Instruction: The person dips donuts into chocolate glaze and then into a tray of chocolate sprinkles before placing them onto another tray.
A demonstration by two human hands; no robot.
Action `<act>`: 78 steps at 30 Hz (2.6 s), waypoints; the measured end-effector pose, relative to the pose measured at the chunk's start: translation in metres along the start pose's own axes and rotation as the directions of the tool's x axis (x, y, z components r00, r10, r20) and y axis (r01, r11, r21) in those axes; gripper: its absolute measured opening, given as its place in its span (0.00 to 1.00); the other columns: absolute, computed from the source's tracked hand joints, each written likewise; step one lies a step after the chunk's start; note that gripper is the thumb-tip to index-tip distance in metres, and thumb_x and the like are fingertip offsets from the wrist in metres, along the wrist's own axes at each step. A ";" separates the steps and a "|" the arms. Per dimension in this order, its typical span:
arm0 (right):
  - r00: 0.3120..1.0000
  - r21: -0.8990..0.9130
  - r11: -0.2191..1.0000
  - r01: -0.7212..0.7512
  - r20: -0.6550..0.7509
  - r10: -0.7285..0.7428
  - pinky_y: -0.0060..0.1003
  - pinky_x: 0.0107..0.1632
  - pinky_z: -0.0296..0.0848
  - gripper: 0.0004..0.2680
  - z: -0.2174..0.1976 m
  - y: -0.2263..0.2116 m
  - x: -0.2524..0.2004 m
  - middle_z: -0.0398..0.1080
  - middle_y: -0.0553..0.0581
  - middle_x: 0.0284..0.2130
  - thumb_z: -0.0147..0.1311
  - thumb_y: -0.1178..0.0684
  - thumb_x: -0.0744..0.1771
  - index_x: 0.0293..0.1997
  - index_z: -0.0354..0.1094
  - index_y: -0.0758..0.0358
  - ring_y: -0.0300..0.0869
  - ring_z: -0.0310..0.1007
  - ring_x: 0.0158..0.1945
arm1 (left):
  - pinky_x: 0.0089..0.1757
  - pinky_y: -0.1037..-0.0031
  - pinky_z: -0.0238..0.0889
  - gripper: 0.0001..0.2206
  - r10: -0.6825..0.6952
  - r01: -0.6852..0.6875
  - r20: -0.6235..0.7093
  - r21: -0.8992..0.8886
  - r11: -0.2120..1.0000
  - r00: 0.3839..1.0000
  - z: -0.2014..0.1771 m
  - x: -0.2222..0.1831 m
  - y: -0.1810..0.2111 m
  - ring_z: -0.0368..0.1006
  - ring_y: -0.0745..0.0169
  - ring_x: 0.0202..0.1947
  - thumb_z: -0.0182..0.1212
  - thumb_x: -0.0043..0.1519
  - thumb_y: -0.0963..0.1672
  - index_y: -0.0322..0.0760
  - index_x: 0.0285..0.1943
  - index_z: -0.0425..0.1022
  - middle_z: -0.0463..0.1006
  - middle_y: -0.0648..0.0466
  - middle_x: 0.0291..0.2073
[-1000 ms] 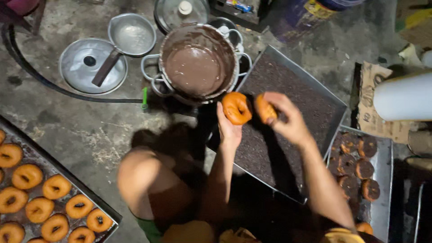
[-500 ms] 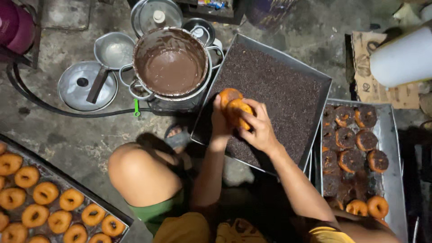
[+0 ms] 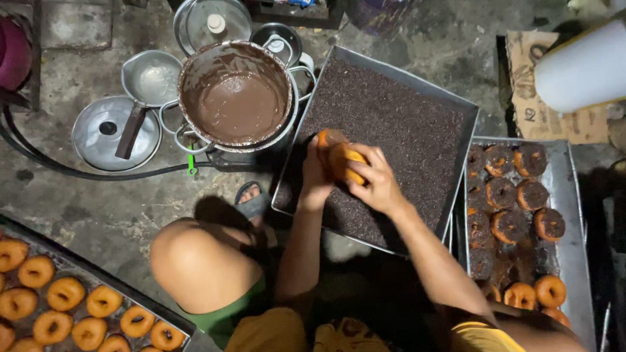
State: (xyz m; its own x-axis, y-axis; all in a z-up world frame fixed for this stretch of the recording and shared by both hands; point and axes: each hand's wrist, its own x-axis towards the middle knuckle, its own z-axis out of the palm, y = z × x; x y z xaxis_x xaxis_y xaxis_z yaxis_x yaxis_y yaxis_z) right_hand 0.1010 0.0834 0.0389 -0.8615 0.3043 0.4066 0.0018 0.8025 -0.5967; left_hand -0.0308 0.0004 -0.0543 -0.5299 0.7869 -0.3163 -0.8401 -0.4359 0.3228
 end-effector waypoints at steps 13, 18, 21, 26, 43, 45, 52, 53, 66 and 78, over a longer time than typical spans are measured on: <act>0.999 -0.664 0.747 -0.031 -0.053 -0.005 0.59 0.60 0.66 0.08 0.087 0.151 0.054 0.69 0.66 0.58 0.60 0.51 0.62 0.41 0.72 0.62 0.58 0.69 0.62 | 0.43 0.73 0.70 0.11 0.376 -0.309 -0.107 0.391 0.867 0.920 -0.035 0.026 -0.001 0.74 0.67 0.39 0.52 0.69 0.47 0.36 0.54 0.67 0.76 0.52 0.42; 0.934 -0.326 0.893 -0.311 0.071 0.351 0.55 0.58 0.68 0.09 0.018 0.169 0.054 0.76 0.61 0.50 0.58 0.53 0.65 0.47 0.74 0.63 0.53 0.75 0.54 | 0.41 0.54 0.62 0.16 0.652 -0.307 0.109 0.931 0.198 0.751 -0.005 0.007 -0.014 0.65 0.39 0.39 0.58 0.69 0.47 0.30 0.56 0.64 0.71 0.33 0.44; 0.811 0.406 0.708 -0.577 0.385 0.440 0.41 0.60 0.70 0.08 -0.060 0.188 0.042 0.77 0.57 0.45 0.57 0.52 0.69 0.48 0.72 0.65 0.40 0.75 0.52 | 0.50 0.54 0.68 0.14 0.509 -0.317 0.688 0.706 -0.633 0.518 -0.010 0.002 -0.033 0.71 0.37 0.52 0.59 0.64 0.50 0.38 0.51 0.69 0.74 0.40 0.55; 0.671 0.475 0.480 -0.737 0.429 0.605 0.34 0.48 0.70 0.08 -0.204 0.191 -0.066 0.72 0.49 0.38 0.54 0.51 0.69 0.50 0.72 0.60 0.35 0.69 0.43 | 0.49 0.46 0.63 0.14 0.313 -0.168 0.528 0.677 -0.717 0.790 -0.037 0.010 -0.055 0.71 0.32 0.50 0.57 0.64 0.45 0.28 0.52 0.77 0.76 0.38 0.47; -0.218 0.925 0.034 -0.377 -0.124 0.968 0.42 0.29 0.76 0.04 -0.180 0.200 -0.520 0.68 0.54 0.29 0.51 0.54 0.70 0.40 0.70 0.61 0.42 0.68 0.29 | 0.35 0.73 0.68 0.15 -0.101 0.021 -0.018 1.000 0.023 0.995 0.068 0.047 -0.117 0.75 0.61 0.36 0.59 0.64 0.40 0.30 0.59 0.78 0.83 0.49 0.43; -0.084 0.873 0.033 -0.487 -0.084 0.993 0.45 0.30 0.79 0.06 -0.178 0.199 -0.492 0.76 0.46 0.37 0.53 0.53 0.66 0.44 0.70 0.58 0.43 0.77 0.34 | 0.42 0.72 0.75 0.15 -0.354 0.119 0.033 0.909 0.399 0.935 0.090 0.038 -0.178 0.80 0.61 0.44 0.56 0.66 0.39 0.25 0.60 0.74 0.81 0.47 0.49; 0.240 0.306 0.519 -0.798 -0.629 0.739 0.45 0.46 0.79 0.11 -0.201 0.165 -0.453 0.79 0.60 0.44 0.50 0.53 0.75 0.59 0.74 0.70 0.51 0.81 0.45 | 0.47 0.62 0.76 0.16 -0.763 0.506 0.053 0.719 0.477 0.644 0.086 0.007 -0.388 0.79 0.52 0.47 0.55 0.67 0.40 0.24 0.63 0.67 0.79 0.42 0.48; 0.078 0.767 0.413 -0.491 -0.433 0.898 0.44 0.42 0.79 0.12 -0.200 0.162 -0.455 0.78 0.59 0.42 0.49 0.53 0.74 0.60 0.72 0.70 0.49 0.78 0.40 | 0.47 0.62 0.76 0.16 -0.792 0.538 0.040 0.713 0.450 0.610 0.078 0.002 -0.417 0.79 0.52 0.46 0.56 0.67 0.40 0.28 0.63 0.66 0.79 0.42 0.47; -0.144 0.388 0.123 -0.913 -0.590 0.794 0.60 0.47 0.67 0.14 -0.210 0.245 -0.511 0.70 0.66 0.50 0.53 0.51 0.68 0.61 0.70 0.57 0.59 0.67 0.48 | 0.45 0.76 0.68 0.21 -0.663 -0.136 0.205 0.979 0.154 0.720 0.145 -0.051 -0.389 0.75 0.63 0.46 0.60 0.65 0.42 0.33 0.69 0.70 0.82 0.47 0.51; 0.057 -0.315 -0.129 -0.940 -0.518 0.853 0.71 0.58 0.57 0.33 -0.227 0.123 -0.488 0.52 0.69 0.71 0.69 0.38 0.57 0.68 0.59 0.52 0.66 0.58 0.66 | 0.46 0.72 0.72 0.13 -0.259 0.040 0.054 0.938 0.344 0.964 0.071 -0.067 -0.197 0.78 0.59 0.47 0.56 0.68 0.40 0.27 0.60 0.76 0.80 0.46 0.53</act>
State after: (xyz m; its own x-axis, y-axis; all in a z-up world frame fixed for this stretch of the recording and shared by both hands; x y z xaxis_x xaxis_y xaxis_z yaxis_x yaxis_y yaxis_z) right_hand 0.6365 0.1503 -0.0761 0.2158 0.9680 -0.1278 0.9697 -0.2278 -0.0880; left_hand 0.1785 0.0652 -0.0335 -0.2875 0.8952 -0.3405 -0.2013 0.2911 0.9353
